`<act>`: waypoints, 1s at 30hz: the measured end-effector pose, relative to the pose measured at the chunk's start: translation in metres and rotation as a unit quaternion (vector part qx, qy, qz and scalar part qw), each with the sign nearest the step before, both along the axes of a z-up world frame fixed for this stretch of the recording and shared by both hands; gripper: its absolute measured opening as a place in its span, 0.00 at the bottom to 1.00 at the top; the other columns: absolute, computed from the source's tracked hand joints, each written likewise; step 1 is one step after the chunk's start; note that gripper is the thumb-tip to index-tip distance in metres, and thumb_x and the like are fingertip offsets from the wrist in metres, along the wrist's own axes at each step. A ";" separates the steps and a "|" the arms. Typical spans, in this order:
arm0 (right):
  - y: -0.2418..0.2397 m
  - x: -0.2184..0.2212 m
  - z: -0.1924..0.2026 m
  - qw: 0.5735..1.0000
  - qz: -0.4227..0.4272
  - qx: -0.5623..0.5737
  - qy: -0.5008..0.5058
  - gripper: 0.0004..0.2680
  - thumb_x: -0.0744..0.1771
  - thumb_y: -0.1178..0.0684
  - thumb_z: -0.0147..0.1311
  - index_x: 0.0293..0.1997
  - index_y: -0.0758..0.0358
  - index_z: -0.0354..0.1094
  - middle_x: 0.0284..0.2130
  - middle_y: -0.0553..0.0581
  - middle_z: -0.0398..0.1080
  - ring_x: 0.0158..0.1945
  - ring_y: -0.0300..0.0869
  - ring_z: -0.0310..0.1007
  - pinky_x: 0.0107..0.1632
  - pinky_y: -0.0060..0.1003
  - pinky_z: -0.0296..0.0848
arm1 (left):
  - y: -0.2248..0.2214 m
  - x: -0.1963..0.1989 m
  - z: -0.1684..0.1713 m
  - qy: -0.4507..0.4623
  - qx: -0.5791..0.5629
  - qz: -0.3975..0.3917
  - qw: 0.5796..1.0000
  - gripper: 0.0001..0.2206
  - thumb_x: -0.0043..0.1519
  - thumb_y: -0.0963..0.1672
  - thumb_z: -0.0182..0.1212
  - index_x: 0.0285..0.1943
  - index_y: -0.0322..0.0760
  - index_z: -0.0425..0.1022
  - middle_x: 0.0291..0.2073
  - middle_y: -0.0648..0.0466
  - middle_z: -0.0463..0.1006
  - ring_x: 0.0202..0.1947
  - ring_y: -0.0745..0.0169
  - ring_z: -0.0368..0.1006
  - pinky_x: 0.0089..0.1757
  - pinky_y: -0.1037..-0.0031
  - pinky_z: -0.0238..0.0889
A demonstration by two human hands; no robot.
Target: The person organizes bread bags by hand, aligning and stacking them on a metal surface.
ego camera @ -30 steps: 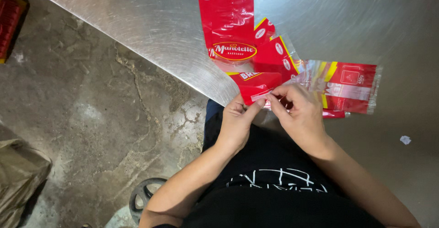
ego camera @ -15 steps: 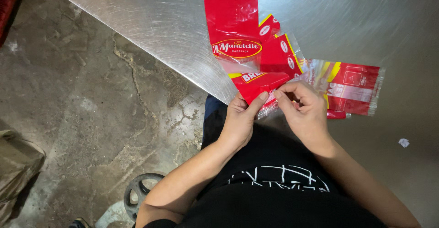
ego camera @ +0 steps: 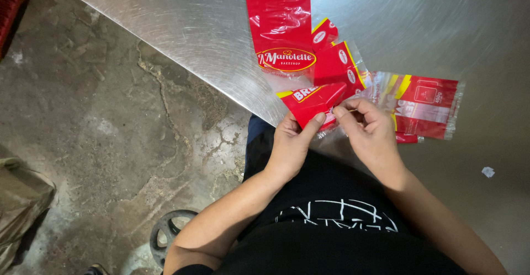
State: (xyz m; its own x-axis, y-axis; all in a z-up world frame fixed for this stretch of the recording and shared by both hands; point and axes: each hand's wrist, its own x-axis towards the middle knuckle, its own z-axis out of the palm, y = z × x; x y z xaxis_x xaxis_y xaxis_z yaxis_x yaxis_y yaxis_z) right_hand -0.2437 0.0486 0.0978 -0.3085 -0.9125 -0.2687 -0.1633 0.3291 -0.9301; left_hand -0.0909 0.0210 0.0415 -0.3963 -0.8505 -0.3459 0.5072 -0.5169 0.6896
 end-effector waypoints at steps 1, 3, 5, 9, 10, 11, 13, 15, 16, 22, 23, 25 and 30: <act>0.001 0.002 0.003 0.999 0.005 -0.009 0.034 0.04 0.69 0.57 0.58 0.43 0.67 0.73 0.31 0.46 0.73 0.33 0.26 0.68 0.34 0.23 0.66 | 0.000 0.000 -0.001 -0.022 -0.027 -0.006 0.999 0.11 0.69 0.39 0.61 0.58 0.30 0.74 0.51 0.53 0.81 0.51 0.71 0.75 0.55 0.75 0.67; 0.001 0.005 0.006 0.998 0.010 -0.019 0.067 0.04 0.68 0.57 0.60 0.41 0.67 0.73 0.32 0.47 0.74 0.33 0.27 0.69 0.34 0.24 0.66 | 0.002 0.000 -0.003 -0.043 -0.053 -0.012 0.998 0.10 0.69 0.40 0.61 0.58 0.29 0.75 0.50 0.52 0.82 0.50 0.71 0.75 0.54 0.75 0.68; 0.002 0.006 0.007 0.978 0.028 -0.061 0.197 0.05 0.68 0.57 0.60 0.39 0.69 0.73 0.32 0.50 0.74 0.31 0.30 0.72 0.32 0.25 0.67 | 0.004 -0.002 -0.003 -0.076 -0.062 -0.018 0.995 0.11 0.68 0.39 0.63 0.57 0.29 0.75 0.49 0.53 0.82 0.49 0.71 0.75 0.52 0.75 0.69; 0.002 0.000 -0.002 0.989 0.009 -0.017 0.144 0.04 0.69 0.58 0.59 0.40 0.68 0.72 0.29 0.51 0.72 0.30 0.31 0.69 0.31 0.26 0.65 | 0.004 -0.001 -0.002 -0.047 -0.044 -0.012 0.998 0.10 0.68 0.40 0.62 0.57 0.29 0.74 0.50 0.52 0.82 0.49 0.71 0.76 0.54 0.75 0.68; 0.001 -0.001 -0.004 0.997 -0.007 -0.013 0.069 0.04 0.69 0.57 0.58 0.41 0.67 0.72 0.29 0.49 0.72 0.31 0.29 0.70 0.33 0.25 0.67 | 0.004 -0.001 -0.002 -0.040 -0.042 -0.008 0.998 0.10 0.68 0.40 0.62 0.57 0.30 0.74 0.50 0.52 0.82 0.49 0.71 0.76 0.53 0.75 0.68; 0.000 -0.001 -0.006 1.000 -0.021 -0.008 -0.006 0.04 0.70 0.56 0.56 0.42 0.65 0.71 0.29 0.48 0.73 0.31 0.28 0.71 0.35 0.24 0.69 | 0.003 -0.001 -0.002 -0.034 -0.039 -0.004 0.999 0.10 0.68 0.40 0.61 0.57 0.31 0.73 0.50 0.53 0.82 0.49 0.71 0.76 0.53 0.76 0.68; 0.005 0.000 -0.001 0.997 -0.004 -0.041 0.064 0.03 0.69 0.57 0.58 0.42 0.66 0.72 0.30 0.49 0.73 0.32 0.28 0.70 0.35 0.25 0.67 | 0.003 0.000 -0.003 -0.037 -0.048 -0.006 0.998 0.10 0.69 0.40 0.61 0.58 0.31 0.73 0.50 0.53 0.81 0.49 0.71 0.75 0.53 0.76 0.68; 0.006 0.005 0.004 0.988 0.011 -0.072 0.136 0.03 0.69 0.59 0.60 0.41 0.67 0.73 0.32 0.50 0.73 0.33 0.29 0.70 0.35 0.26 0.66 | 0.004 0.000 -0.004 -0.039 -0.057 -0.009 0.998 0.10 0.69 0.40 0.61 0.58 0.31 0.73 0.50 0.54 0.81 0.50 0.72 0.75 0.53 0.76 0.68; 0.005 0.008 0.005 0.985 0.000 -0.048 0.168 0.04 0.67 0.58 0.62 0.40 0.68 0.73 0.31 0.51 0.72 0.30 0.30 0.67 0.31 0.27 0.63 | 0.004 -0.001 -0.005 -0.037 -0.056 -0.006 0.998 0.10 0.69 0.40 0.61 0.58 0.31 0.74 0.50 0.53 0.81 0.50 0.71 0.76 0.53 0.75 0.69; 0.005 0.014 0.007 0.972 0.011 -0.086 0.220 0.04 0.68 0.59 0.62 0.41 0.68 0.71 0.33 0.53 0.70 0.31 0.32 0.67 0.31 0.26 0.66 | 0.005 -0.003 -0.006 -0.040 -0.055 0.003 0.998 0.10 0.68 0.39 0.62 0.57 0.30 0.74 0.50 0.53 0.81 0.50 0.71 0.75 0.54 0.76 0.69; 0.006 0.013 0.004 0.972 0.018 -0.109 0.209 0.04 0.69 0.60 0.60 0.42 0.68 0.70 0.36 0.54 0.70 0.34 0.32 0.69 0.33 0.25 0.68 | 0.005 -0.004 -0.006 -0.043 -0.049 0.001 0.998 0.09 0.69 0.39 0.62 0.57 0.30 0.75 0.50 0.52 0.82 0.50 0.71 0.76 0.54 0.76 0.69; 0.007 0.011 -0.001 0.974 0.012 -0.094 0.205 0.03 0.69 0.60 0.60 0.42 0.68 0.70 0.34 0.53 0.70 0.33 0.32 0.68 0.33 0.26 0.66 | 0.005 -0.003 -0.005 -0.036 -0.041 0.001 0.999 0.09 0.69 0.39 0.62 0.57 0.30 0.75 0.50 0.52 0.82 0.50 0.71 0.76 0.53 0.76 0.69; 0.004 0.004 -0.010 0.999 -0.017 -0.034 -0.002 0.03 0.70 0.58 0.55 0.45 0.65 0.69 0.31 0.47 0.73 0.34 0.28 0.71 0.38 0.24 0.69 | 0.002 -0.002 -0.002 -0.028 -0.036 -0.004 0.999 0.10 0.69 0.39 0.62 0.58 0.31 0.74 0.50 0.53 0.82 0.49 0.72 0.75 0.53 0.77 0.68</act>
State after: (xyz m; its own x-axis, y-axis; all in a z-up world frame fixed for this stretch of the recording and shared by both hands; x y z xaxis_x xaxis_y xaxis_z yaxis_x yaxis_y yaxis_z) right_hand -0.2393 0.0530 0.0877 -0.3389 -0.9176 -0.2076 -0.1485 0.2700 -0.9513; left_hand -0.0928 0.0225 0.0394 -0.3849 -0.8711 -0.3050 0.4632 -0.4681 0.7525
